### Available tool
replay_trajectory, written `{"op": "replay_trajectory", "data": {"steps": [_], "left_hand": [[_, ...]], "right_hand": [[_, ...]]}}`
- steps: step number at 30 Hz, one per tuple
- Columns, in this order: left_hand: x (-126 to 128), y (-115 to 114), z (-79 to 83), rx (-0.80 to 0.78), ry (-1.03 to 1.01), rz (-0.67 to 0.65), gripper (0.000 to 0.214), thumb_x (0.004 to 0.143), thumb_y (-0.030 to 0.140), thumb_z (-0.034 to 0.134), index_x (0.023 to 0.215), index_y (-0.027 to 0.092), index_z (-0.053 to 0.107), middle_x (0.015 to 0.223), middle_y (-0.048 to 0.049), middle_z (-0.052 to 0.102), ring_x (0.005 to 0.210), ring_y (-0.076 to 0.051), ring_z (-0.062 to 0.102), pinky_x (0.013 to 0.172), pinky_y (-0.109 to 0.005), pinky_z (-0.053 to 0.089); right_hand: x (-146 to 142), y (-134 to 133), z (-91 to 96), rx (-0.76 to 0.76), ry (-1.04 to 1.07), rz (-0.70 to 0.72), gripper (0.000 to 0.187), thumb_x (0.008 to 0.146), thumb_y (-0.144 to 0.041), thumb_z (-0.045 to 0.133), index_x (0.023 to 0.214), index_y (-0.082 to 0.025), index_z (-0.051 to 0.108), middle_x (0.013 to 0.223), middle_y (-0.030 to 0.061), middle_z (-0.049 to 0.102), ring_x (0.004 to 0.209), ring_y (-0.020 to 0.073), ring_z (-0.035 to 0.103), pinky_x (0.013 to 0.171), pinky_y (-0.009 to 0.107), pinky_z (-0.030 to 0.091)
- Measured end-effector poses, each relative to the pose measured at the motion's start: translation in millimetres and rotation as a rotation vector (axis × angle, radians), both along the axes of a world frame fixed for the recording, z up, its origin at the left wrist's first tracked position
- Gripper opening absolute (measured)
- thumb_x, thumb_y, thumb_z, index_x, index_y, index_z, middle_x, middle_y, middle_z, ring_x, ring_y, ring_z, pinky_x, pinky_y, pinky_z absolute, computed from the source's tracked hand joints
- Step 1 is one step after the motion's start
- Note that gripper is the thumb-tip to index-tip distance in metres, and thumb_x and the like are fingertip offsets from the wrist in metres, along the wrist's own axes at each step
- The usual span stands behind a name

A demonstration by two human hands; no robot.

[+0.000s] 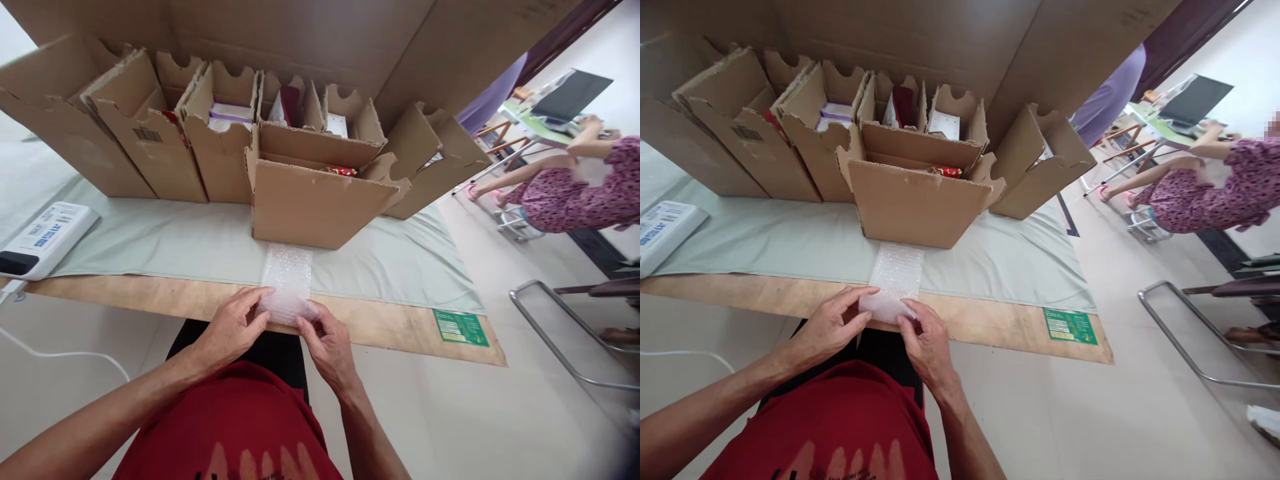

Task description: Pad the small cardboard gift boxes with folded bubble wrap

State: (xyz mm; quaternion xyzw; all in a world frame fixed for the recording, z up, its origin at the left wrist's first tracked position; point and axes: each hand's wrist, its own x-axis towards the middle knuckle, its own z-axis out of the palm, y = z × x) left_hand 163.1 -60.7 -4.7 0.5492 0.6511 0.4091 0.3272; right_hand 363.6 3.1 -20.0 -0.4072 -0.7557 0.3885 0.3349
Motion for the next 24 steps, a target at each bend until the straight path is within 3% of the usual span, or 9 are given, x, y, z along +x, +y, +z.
{"op": "replay_trajectory", "data": {"steps": [4, 7, 9, 12, 16, 19, 22, 24], "left_hand": [[3.1, 5.9, -6.9, -0.003, -0.017, 0.046, 0.036, 0.088, 0.027, 0.059, 0.122, 0.022, 0.068, 0.107, -0.0079, 0.073, 0.090, -0.023, 0.067, 0.085, -0.037, 0.054], [1.5, 5.9, -4.6, 0.038, 0.015, -0.023, 0.020, 0.089, 0.022, 0.057, 0.103, 0.023, 0.072, 0.096, -0.0059, 0.072, 0.089, -0.022, 0.065, 0.083, -0.035, 0.053], [-5.3, 4.5, 1.6, 0.076, 0.005, -0.114, 0.018, 0.088, 0.018, 0.055, 0.094, 0.023, 0.071, 0.092, -0.0052, 0.071, 0.093, -0.022, 0.065, 0.086, -0.036, 0.052], [-25.9, 1.2, 15.2, 0.096, -0.096, -0.197, 0.024, 0.087, 0.019, 0.055, 0.106, 0.023, 0.070, 0.105, -0.0065, 0.071, 0.102, -0.023, 0.064, 0.092, -0.037, 0.051], [-45.0, -6.2, 31.5, 0.141, -0.131, -0.081, 0.026, 0.092, 0.027, 0.055, 0.115, 0.024, 0.068, 0.107, -0.0057, 0.069, 0.094, -0.021, 0.062, 0.085, -0.033, 0.053], [-31.4, -17.1, 37.6, 0.234, -0.023, 0.095, 0.023, 0.089, 0.020, 0.061, 0.110, 0.025, 0.066, 0.095, -0.0021, 0.068, 0.085, -0.018, 0.061, 0.081, -0.031, 0.053], [-4.3, -28.9, 37.8, 0.309, -0.022, 0.036, 0.029, 0.084, 0.017, 0.068, 0.112, 0.025, 0.065, 0.095, -0.0024, 0.070, 0.081, -0.018, 0.065, 0.075, -0.030, 0.056], [11.0, -34.8, 36.6, 0.322, -0.091, -0.024, 0.052, 0.082, 0.026, 0.075, 0.131, 0.027, 0.060, 0.114, -0.0069, 0.072, 0.092, -0.022, 0.070, 0.078, -0.032, 0.059]], "right_hand": [[1.5, 2.3, 4.5, -0.089, 0.003, -0.030, 0.017, 0.094, -0.028, 0.061, 0.106, -0.021, 0.071, 0.075, -0.0004, 0.068, 0.061, 0.0146, 0.059, 0.059, 0.026, 0.051], [5.1, 6.5, 9.2, -0.087, 0.052, -0.006, 0.012, 0.095, -0.025, 0.061, 0.096, -0.021, 0.073, 0.077, 0.0008, 0.069, 0.066, 0.0153, 0.062, 0.061, 0.026, 0.051], [8.4, 9.2, 14.9, -0.029, 0.124, 0.036, 0.015, 0.096, -0.020, 0.059, 0.098, -0.023, 0.074, 0.087, 0.0032, 0.074, 0.077, 0.0178, 0.068, 0.068, 0.028, 0.055], [11.4, 10.4, 28.0, 0.127, 0.206, 0.109, 0.016, 0.094, -0.012, 0.062, 0.097, -0.024, 0.072, 0.088, 0.0026, 0.074, 0.083, 0.0188, 0.070, 0.073, 0.032, 0.057], [8.8, 7.9, 46.6, 0.322, 0.191, 0.020, 0.015, 0.087, -0.009, 0.072, 0.085, -0.022, 0.065, 0.074, -0.0009, 0.068, 0.071, 0.0164, 0.065, 0.066, 0.030, 0.054], [2.5, 4.3, 58.3, 0.387, 0.228, -0.108, 0.016, 0.088, -0.010, 0.070, 0.083, -0.022, 0.061, 0.073, -0.0014, 0.063, 0.070, 0.0152, 0.063, 0.064, 0.029, 0.052], [-7.5, -3.2, 68.8, 0.374, 0.282, -0.148, 0.018, 0.089, -0.014, 0.071, 0.080, -0.021, 0.058, 0.071, -0.0031, 0.059, 0.063, 0.0123, 0.058, 0.058, 0.025, 0.047], [-15.6, -10.6, 75.0, 0.296, 0.302, -0.098, 0.022, 0.093, -0.023, 0.070, 0.076, -0.021, 0.056, 0.066, -0.0047, 0.054, 0.056, 0.0101, 0.050, 0.052, 0.024, 0.041]]}}
